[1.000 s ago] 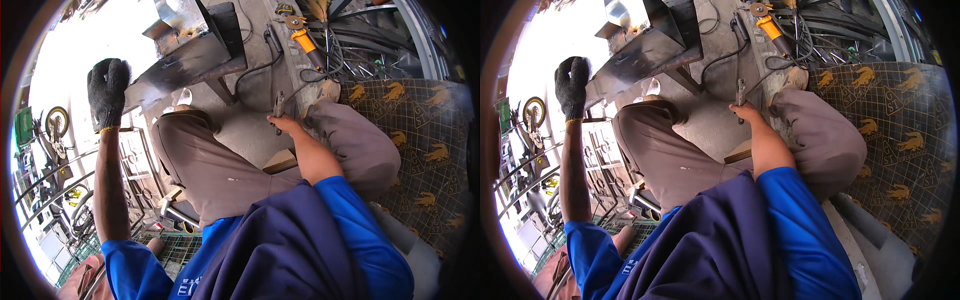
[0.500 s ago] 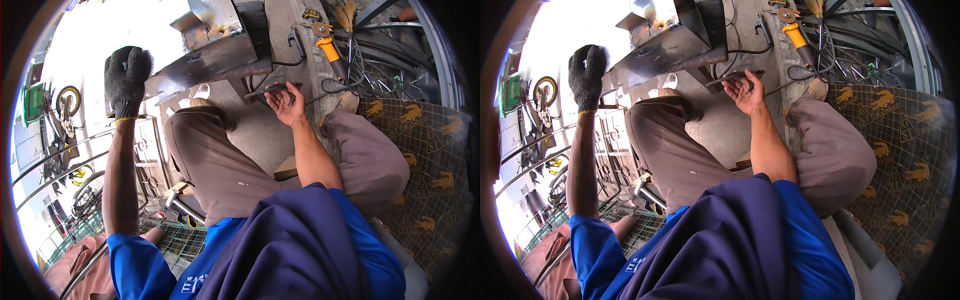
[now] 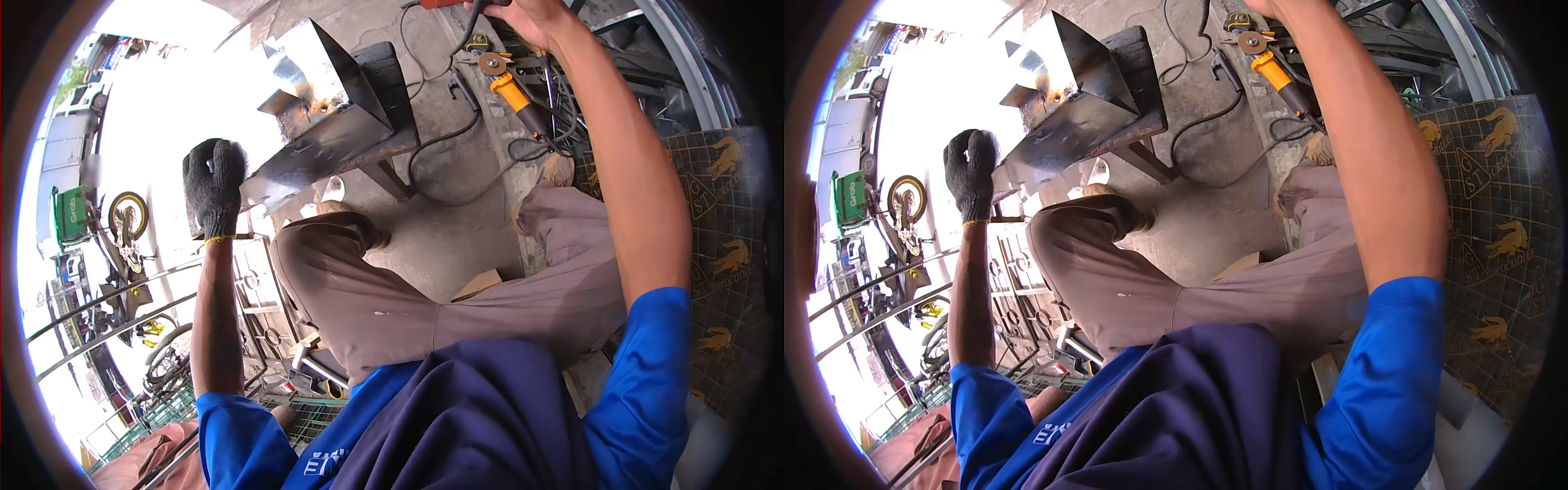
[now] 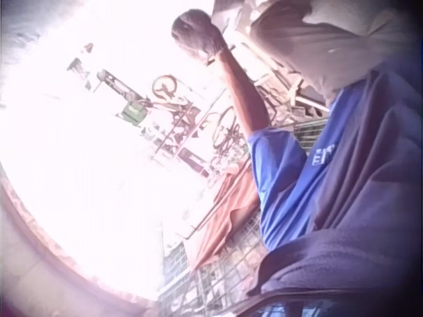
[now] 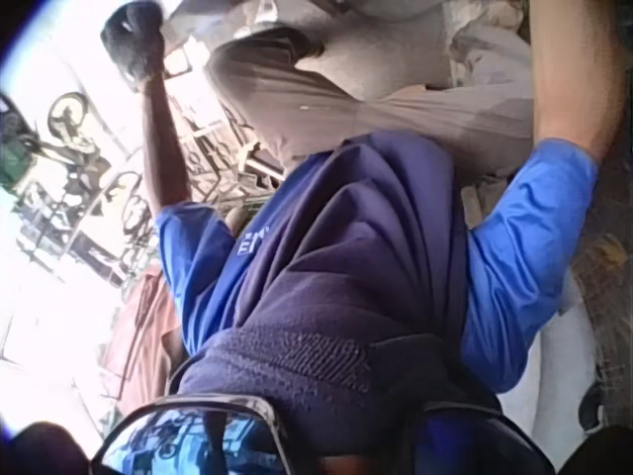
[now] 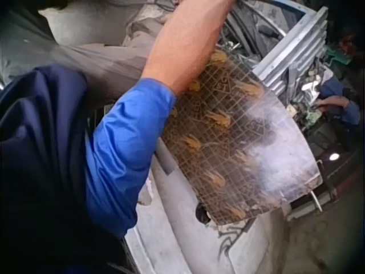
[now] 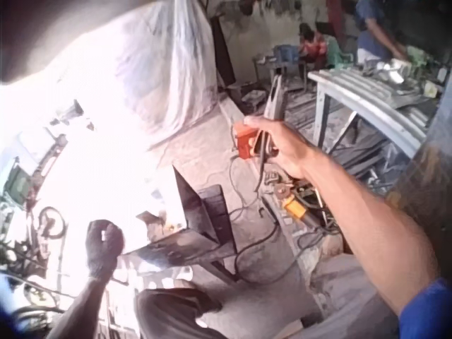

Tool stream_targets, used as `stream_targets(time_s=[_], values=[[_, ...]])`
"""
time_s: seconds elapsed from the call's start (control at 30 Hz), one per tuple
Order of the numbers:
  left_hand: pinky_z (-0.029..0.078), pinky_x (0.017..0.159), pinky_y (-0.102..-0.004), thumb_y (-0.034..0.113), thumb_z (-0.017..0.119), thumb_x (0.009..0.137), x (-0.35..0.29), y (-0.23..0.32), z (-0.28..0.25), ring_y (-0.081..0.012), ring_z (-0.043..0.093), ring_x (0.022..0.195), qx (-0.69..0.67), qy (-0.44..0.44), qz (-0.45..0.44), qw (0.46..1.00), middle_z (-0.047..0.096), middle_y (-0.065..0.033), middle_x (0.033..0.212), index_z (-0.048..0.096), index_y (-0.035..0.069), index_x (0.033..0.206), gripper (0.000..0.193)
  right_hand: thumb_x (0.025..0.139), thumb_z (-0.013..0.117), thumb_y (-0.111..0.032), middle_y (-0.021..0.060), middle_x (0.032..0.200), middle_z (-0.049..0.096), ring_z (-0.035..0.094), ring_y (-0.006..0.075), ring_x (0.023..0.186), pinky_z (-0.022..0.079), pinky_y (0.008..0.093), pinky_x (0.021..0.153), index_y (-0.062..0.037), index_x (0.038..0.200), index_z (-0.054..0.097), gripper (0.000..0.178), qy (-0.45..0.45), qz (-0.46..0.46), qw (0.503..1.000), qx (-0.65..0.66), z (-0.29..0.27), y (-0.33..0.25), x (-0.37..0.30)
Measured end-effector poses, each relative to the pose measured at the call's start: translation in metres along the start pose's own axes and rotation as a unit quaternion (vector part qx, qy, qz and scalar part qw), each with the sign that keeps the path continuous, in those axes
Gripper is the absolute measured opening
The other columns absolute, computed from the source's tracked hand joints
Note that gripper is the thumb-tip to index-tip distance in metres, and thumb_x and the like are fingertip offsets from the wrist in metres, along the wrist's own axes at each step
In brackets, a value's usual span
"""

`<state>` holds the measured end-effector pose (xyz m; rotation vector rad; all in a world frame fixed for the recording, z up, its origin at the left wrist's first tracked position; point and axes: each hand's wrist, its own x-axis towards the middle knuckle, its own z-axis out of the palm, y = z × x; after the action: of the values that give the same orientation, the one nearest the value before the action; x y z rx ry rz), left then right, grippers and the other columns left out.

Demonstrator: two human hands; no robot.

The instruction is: Welding and grinding metal components for a fabrication project.

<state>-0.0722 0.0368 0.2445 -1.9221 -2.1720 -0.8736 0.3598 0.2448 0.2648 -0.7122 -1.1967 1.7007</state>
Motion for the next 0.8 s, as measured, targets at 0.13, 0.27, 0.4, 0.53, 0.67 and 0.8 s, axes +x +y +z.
stream_targets(time_s=[0.13,0.27,0.4,0.53,0.67,0.8], values=[[0.047,0.09,-0.0424,0.039,0.062,0.098,-0.001,-0.001,0.002,-0.0312,0.061,0.098,-0.016,0.011,-0.013,1.0,0.064,-0.0163,0.104,0.068,0.001,0.106,0.039,0.082,0.069,-0.04,0.0261,0.11,0.07,0.069,0.0347,0.106,0.053,0.0456,0.093,0.0035,0.106,0.06,0.051,-0.075,0.104,0.823,-0.553,0.019,0.015,-0.005],[0.047,0.091,-0.0412,0.035,0.062,0.098,-0.001,-0.008,0.008,-0.0295,0.062,0.099,-0.039,0.01,-0.037,0.998,0.064,-0.0151,0.103,0.068,0.002,0.104,0.034,0.074,0.07,-0.037,0.0285,0.106,0.069,0.067,0.0434,0.105,0.053,0.0481,0.091,0.0039,0.119,0.058,0.062,0.016,0.019,0.778,-0.627,0.011,0.095,0.024],[0.047,0.072,-0.0288,0.03,0.06,0.102,-0.003,0.001,0.004,-0.0132,0.057,0.079,-0.029,0.006,-0.013,0.999,0.062,-0.0072,0.092,0.066,0.0,0.104,0.031,0.078,0.069,-0.031,0.0232,0.123,0.064,0.059,0.041,0.121,0.046,0.0513,0.102,-0.007,0.125,0.06,0.054,0.042,-0.115,0.684,-0.719,0.01,0.107,0.058],[0.047,0.075,-0.0327,0.028,0.057,0.103,-0.001,0.011,0.005,-0.017,0.058,0.081,-0.021,-0.012,-0.03,0.999,0.061,-0.0086,0.092,0.066,0.0,0.102,0.029,0.081,0.077,-0.048,0.0131,0.095,0.069,0.067,0.0245,0.087,0.054,0.0364,0.082,-0.0032,0.112,0.065,0.057,0.127,-0.221,0.594,-0.763,0.003,0.139,0.079],[0.047,0.082,-0.0385,0.024,0.055,0.101,-0.001,0.007,0.003,-0.0259,0.059,0.087,0.039,0.011,-0.019,0.999,0.062,-0.0127,0.095,0.065,0.0,0.101,0.026,0.075,0.071,-0.021,0.0144,0.123,0.061,0.055,0.0356,0.121,0.042,0.0517,0.104,-0.0115,0.124,0.056,0.053,-0.036,-0.178,0.638,-0.748,-0.017,0.155,0.074],[0.048,0.084,-0.0387,0.019,0.053,0.102,0.0,0.014,0.003,-0.0283,0.06,0.09,0.046,-0.007,-0.016,0.999,0.063,-0.0147,0.098,0.065,0.0,0.102,0.022,0.072,0.073,-0.013,0.0076,0.117,0.061,0.057,0.0266,0.115,0.043,0.0449,0.099,-0.0097,0.12,0.056,0.051,-0.06,-0.3,0.544,-0.781,-0.034,0.168,0.064]])
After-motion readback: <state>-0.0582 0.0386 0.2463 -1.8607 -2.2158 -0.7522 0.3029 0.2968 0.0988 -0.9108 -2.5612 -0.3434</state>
